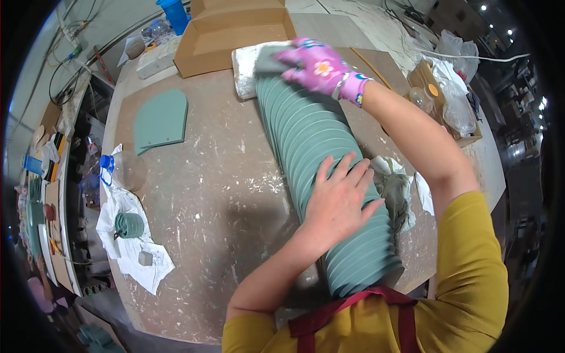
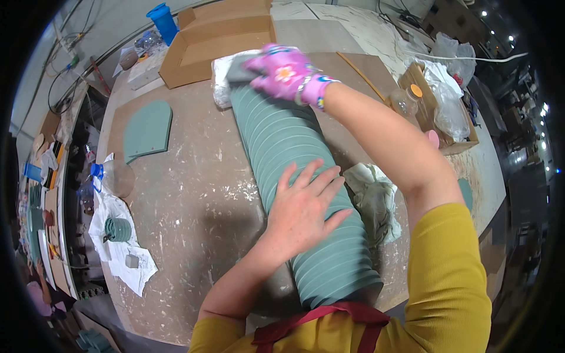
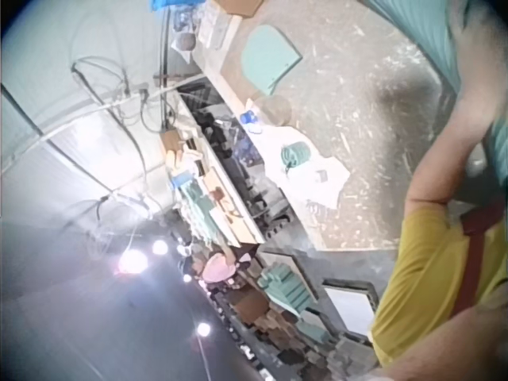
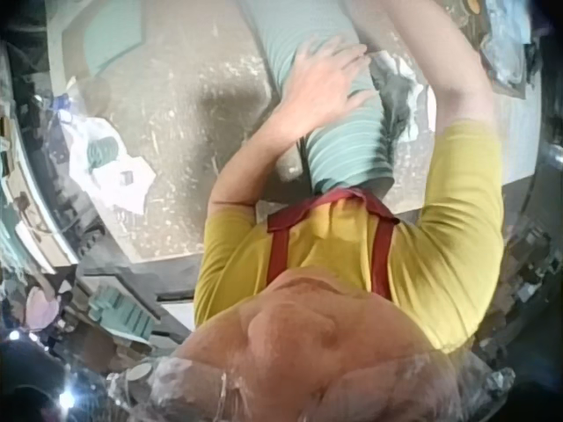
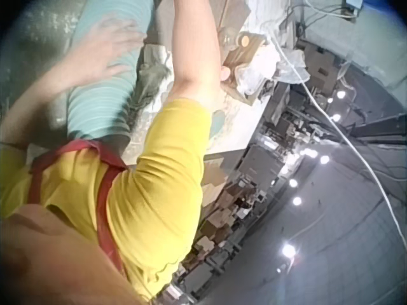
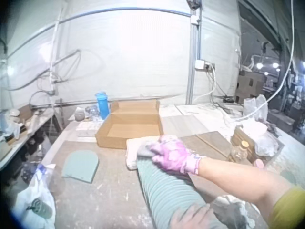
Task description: The person wipes a stack of green discs with a cloth, sands the edges with a sanding block, and applies a coating from a jar using a brush.
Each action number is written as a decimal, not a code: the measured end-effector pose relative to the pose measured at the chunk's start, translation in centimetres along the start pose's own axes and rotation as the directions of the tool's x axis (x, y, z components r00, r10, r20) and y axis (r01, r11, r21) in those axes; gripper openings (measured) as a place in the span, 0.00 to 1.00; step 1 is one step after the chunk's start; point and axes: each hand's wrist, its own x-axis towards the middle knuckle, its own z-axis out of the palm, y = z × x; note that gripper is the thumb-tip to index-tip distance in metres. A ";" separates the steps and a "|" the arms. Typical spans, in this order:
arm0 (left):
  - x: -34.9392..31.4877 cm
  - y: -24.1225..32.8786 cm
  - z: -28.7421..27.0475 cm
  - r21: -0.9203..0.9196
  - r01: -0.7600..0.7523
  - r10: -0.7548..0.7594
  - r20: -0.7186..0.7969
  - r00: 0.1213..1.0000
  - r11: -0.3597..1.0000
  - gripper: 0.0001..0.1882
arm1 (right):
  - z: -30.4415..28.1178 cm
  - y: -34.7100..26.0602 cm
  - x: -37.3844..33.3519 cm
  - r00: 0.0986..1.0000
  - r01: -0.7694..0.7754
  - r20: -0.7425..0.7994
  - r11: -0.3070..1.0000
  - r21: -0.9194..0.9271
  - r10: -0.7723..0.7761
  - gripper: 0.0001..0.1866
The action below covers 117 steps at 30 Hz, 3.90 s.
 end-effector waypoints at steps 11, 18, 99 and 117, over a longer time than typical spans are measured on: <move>0.2 0.2 -0.5 -0.010 -0.018 0.019 0.017 1.000 1.000 0.26 | 0.1 4.0 -4.2 0.897 -0.442 0.085 0.887 0.131 0.434 0.32; 3.9 -5.7 -3.0 -0.174 0.041 -0.068 -0.155 0.986 0.984 0.13 | -2.6 2.3 -15.4 0.690 -0.611 0.308 0.299 0.733 0.655 0.38; 3.7 -18.4 4.9 -0.713 0.205 -0.612 -0.375 0.697 0.671 0.29 | -2.1 -2.0 1.9 0.838 -0.490 0.516 0.663 0.567 0.177 0.23; 4.5 -18.8 5.7 -0.833 -0.044 -0.556 -0.406 0.725 0.552 0.23 | 3.4 -3.3 1.9 0.846 0.331 0.446 0.943 -0.014 -0.291 0.26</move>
